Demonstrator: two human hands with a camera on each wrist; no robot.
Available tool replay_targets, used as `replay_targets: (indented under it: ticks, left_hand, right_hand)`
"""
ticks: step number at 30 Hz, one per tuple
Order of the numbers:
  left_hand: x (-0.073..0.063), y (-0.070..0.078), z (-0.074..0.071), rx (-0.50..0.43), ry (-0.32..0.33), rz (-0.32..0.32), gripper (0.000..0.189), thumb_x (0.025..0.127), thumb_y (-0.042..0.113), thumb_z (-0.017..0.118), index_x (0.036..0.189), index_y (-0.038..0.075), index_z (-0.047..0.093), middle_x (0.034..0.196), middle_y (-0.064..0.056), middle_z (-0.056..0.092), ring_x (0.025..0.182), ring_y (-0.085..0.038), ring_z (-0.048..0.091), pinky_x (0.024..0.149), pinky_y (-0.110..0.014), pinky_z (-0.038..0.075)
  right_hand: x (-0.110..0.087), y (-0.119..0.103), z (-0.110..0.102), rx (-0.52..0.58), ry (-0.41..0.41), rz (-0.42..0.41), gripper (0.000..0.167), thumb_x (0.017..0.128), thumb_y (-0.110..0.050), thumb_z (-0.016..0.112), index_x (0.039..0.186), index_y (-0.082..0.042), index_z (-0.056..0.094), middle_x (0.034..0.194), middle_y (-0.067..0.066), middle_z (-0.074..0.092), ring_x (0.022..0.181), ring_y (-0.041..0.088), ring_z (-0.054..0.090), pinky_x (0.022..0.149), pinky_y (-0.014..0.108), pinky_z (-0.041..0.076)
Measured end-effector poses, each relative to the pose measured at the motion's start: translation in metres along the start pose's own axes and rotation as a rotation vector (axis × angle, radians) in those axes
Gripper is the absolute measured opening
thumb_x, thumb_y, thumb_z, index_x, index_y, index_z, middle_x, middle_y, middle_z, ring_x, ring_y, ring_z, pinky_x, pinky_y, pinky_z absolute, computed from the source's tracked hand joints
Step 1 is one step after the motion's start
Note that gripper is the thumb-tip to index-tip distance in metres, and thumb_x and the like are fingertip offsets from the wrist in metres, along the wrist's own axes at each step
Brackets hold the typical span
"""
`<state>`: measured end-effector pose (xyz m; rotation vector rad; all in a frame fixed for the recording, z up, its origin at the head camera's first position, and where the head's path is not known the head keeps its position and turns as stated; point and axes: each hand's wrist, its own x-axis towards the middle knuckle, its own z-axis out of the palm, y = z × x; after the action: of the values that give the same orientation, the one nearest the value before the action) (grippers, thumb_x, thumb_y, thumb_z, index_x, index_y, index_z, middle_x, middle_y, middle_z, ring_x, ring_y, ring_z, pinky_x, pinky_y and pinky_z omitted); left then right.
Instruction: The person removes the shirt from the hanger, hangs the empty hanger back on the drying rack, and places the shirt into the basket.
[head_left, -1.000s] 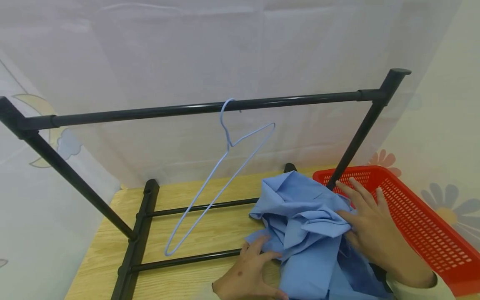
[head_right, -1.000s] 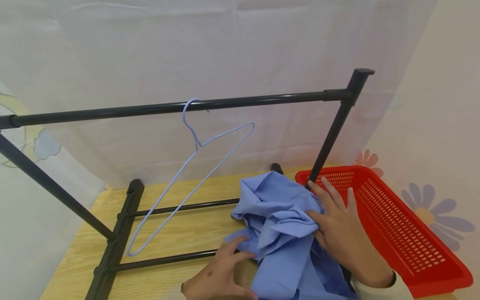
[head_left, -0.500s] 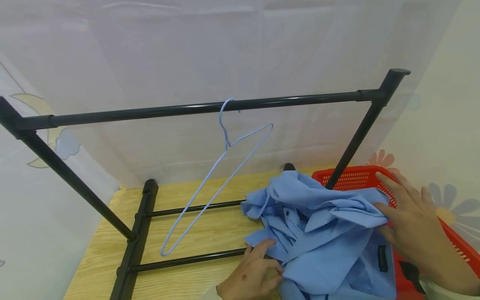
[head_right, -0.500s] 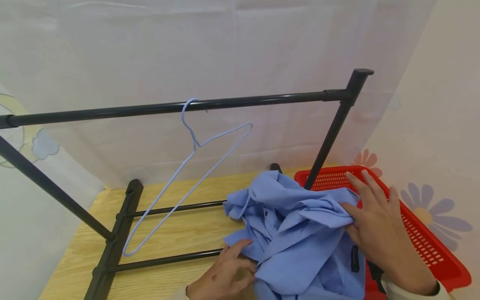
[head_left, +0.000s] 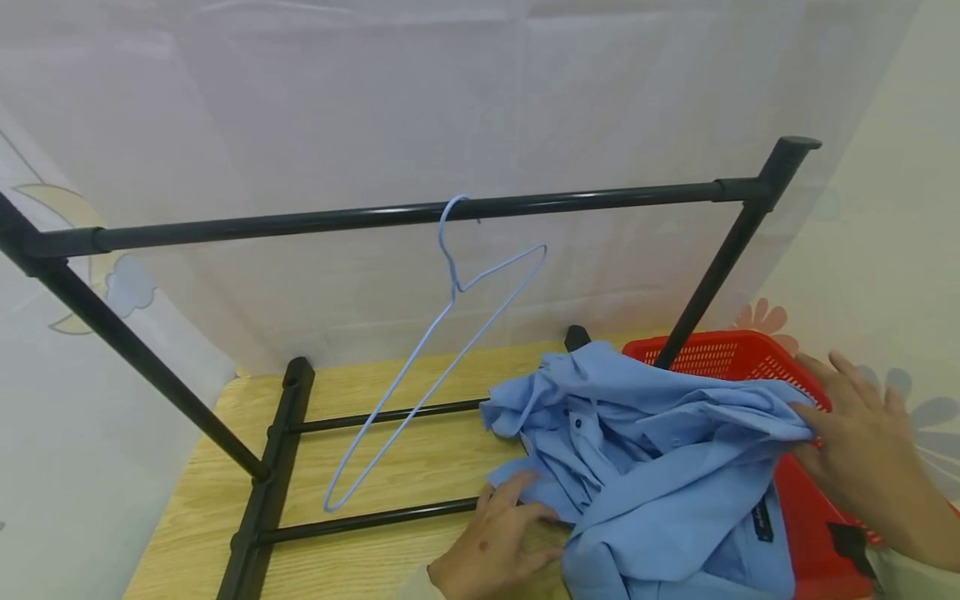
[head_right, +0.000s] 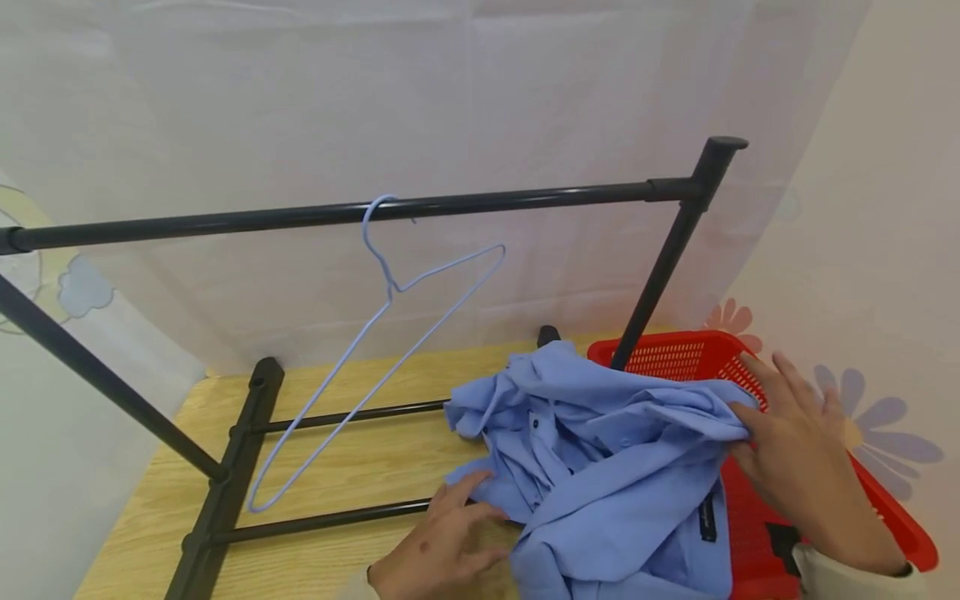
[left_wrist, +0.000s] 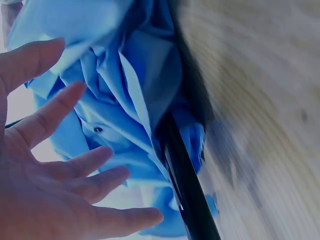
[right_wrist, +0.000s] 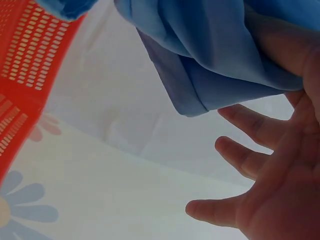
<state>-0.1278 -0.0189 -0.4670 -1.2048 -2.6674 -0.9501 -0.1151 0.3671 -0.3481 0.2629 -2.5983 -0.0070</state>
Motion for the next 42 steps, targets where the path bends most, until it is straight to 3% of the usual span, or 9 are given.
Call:
replay_targets:
  ticks: [6, 10, 14, 19, 23, 29, 34, 38, 42]
  left_hand:
    - [0.002, -0.01, -0.004, 0.031, -0.043, -0.174, 0.037, 0.086, 0.031, 0.08, 0.116, 0.012, 0.07, 0.148, -0.019, 0.043, 0.138, -0.038, 0.039, 0.096, -0.077, 0.033]
    - [0.005, -0.016, -0.005, 0.059, -0.071, -0.266, 0.046, 0.087, 0.031, 0.079, 0.125, 0.008, 0.067, 0.147, -0.022, 0.041, 0.139, -0.042, 0.036, 0.098, -0.077, 0.03]
    - [0.007, -0.024, -0.003, 0.082, -0.06, -0.293, 0.047, 0.087, 0.029, 0.079, 0.127, 0.009, 0.067, 0.146, -0.025, 0.042, 0.138, -0.048, 0.036, 0.098, -0.078, 0.028]
    - [0.01, -0.03, 0.002, 0.1, -0.036, -0.324, 0.035, 0.086, 0.023, 0.079, 0.118, 0.01, 0.074, 0.143, -0.027, 0.047, 0.135, -0.051, 0.038, 0.097, -0.08, 0.027]
    - [0.011, -0.032, 0.004, 0.119, -0.015, -0.338, 0.023, 0.085, 0.018, 0.079, 0.107, 0.011, 0.078, 0.138, -0.024, 0.054, 0.133, -0.05, 0.042, 0.096, -0.08, 0.028]
    - [0.015, -0.034, 0.007, 0.104, 0.058, -0.353, 0.012, 0.084, 0.017, 0.081, 0.095, 0.013, 0.081, 0.13, -0.02, 0.062, 0.128, -0.047, 0.05, 0.095, -0.081, 0.028]
    - [0.018, -0.029, 0.005, 0.07, 0.14, -0.289, 0.007, 0.087, 0.016, 0.078, 0.092, 0.013, 0.081, 0.129, -0.016, 0.064, 0.125, -0.04, 0.055, 0.096, -0.078, 0.031]
    - [0.022, -0.022, 0.001, -0.047, 0.176, -0.202, 0.012, 0.09, 0.015, 0.074, 0.1, 0.012, 0.08, 0.132, -0.015, 0.063, 0.124, -0.034, 0.057, 0.096, -0.075, 0.034]
    - [0.027, -0.013, -0.003, -0.186, 0.168, -0.17, 0.016, 0.093, 0.014, 0.07, 0.106, 0.01, 0.079, 0.135, -0.015, 0.061, 0.127, -0.03, 0.055, 0.1, -0.066, 0.037]
  right_hand:
    - [-0.006, 0.017, 0.012, -0.003, -0.081, 0.083, 0.051, 0.063, -0.002, 0.082, 0.108, 0.014, 0.064, 0.138, 0.036, 0.034, 0.146, 0.051, 0.008, 0.103, 0.08, 0.001]
    - [-0.01, 0.025, 0.021, -0.023, -0.141, 0.119, 0.05, 0.065, -0.005, 0.081, 0.109, 0.012, 0.065, 0.133, 0.037, 0.038, 0.143, 0.053, 0.012, 0.1, 0.083, 0.01]
    - [-0.01, 0.029, 0.029, -0.007, -0.237, 0.178, 0.056, 0.065, -0.008, 0.084, 0.113, 0.011, 0.065, 0.13, 0.039, 0.038, 0.138, 0.056, 0.015, 0.092, 0.082, 0.018]
    - [-0.008, 0.028, 0.036, 0.085, -0.417, 0.303, 0.067, 0.069, -0.013, 0.084, 0.123, 0.015, 0.057, 0.132, 0.042, 0.033, 0.134, 0.059, 0.011, 0.093, 0.085, 0.007]
    - [-0.011, 0.025, 0.043, 0.116, -0.495, 0.351, 0.074, 0.072, -0.021, 0.084, 0.128, 0.015, 0.051, 0.131, 0.043, 0.035, 0.13, 0.061, 0.016, 0.094, 0.087, 0.001]
    - [-0.015, 0.024, 0.045, 0.118, -0.485, 0.372, 0.081, 0.072, -0.023, 0.084, 0.131, 0.016, 0.045, 0.132, 0.043, 0.033, 0.13, 0.061, 0.016, 0.096, 0.085, -0.002]
    - [-0.016, 0.017, 0.038, 0.157, -0.406, 0.342, 0.088, 0.069, -0.022, 0.086, 0.135, 0.012, 0.04, 0.134, 0.042, 0.03, 0.134, 0.06, 0.013, 0.097, 0.084, -0.006]
    - [-0.016, 0.005, 0.03, 0.17, -0.33, 0.303, 0.104, 0.06, -0.022, 0.092, 0.142, 0.006, 0.035, 0.138, 0.041, 0.025, 0.135, 0.061, 0.01, 0.1, 0.081, -0.008]
    - [-0.012, -0.012, 0.02, 0.15, -0.287, 0.273, 0.119, 0.052, -0.023, 0.096, 0.148, 0.0, 0.03, 0.143, 0.039, 0.02, 0.134, 0.061, 0.01, 0.103, 0.079, -0.007]
